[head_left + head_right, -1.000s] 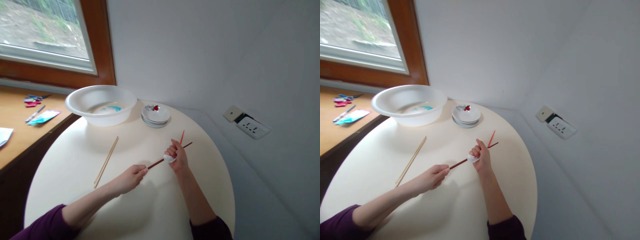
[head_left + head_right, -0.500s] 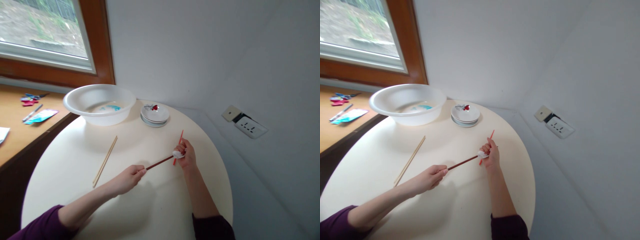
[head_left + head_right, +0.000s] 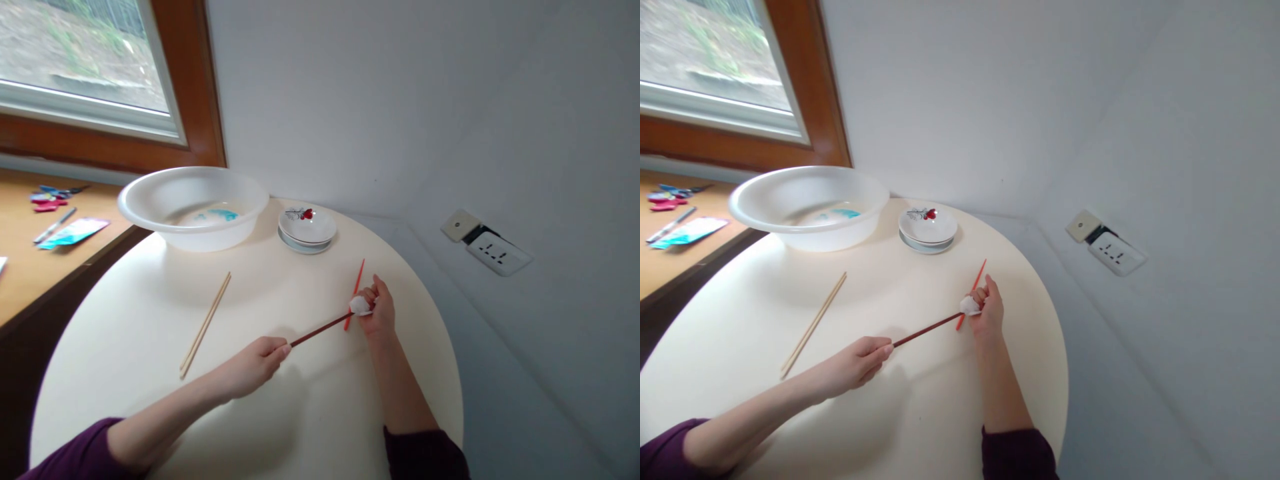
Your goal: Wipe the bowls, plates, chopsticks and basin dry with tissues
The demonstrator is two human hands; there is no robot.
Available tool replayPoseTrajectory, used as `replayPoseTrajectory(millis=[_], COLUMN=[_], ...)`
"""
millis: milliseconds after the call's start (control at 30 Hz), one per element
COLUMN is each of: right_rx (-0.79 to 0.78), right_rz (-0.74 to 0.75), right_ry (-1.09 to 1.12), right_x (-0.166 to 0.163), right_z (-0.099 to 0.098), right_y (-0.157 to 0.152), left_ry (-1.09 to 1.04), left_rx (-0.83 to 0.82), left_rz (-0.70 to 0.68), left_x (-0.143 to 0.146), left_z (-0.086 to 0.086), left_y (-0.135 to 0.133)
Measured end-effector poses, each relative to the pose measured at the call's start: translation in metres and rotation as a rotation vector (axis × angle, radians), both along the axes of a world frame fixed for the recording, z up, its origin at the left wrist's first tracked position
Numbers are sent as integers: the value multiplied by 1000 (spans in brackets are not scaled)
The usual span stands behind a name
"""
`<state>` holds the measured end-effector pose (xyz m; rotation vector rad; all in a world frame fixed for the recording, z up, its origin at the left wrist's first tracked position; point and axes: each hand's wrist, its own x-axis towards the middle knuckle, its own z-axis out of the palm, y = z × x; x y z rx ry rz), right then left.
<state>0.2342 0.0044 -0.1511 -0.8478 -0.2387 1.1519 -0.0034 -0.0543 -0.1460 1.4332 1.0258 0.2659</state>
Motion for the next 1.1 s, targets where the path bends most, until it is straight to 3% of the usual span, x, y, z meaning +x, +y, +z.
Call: replayPoseTrajectory(millis=[200, 333, 433, 667, 900, 1100], right_rx=[67, 104, 113, 111, -1, -64], right_rz=[-43, 182, 342, 393, 609, 878], right_ry=[-66, -31, 1, 15, -77, -208], right_x=[0, 7, 13, 5, -17, -42], right_z=[1, 2, 1, -3, 12, 15], right_y=[-1, -3, -4, -8, -20, -28], left_ry=[-17, -88, -203, -688, -967, -893], left_rx=[-65, -100, -94, -214, -166, -74], left_rz=[11, 97, 217, 444, 812, 757], left_x=[0, -4, -7, -7, -13, -14], left_z=[1, 4, 4, 7, 12, 6], left_y=[0, 4, 9, 12, 24, 27])
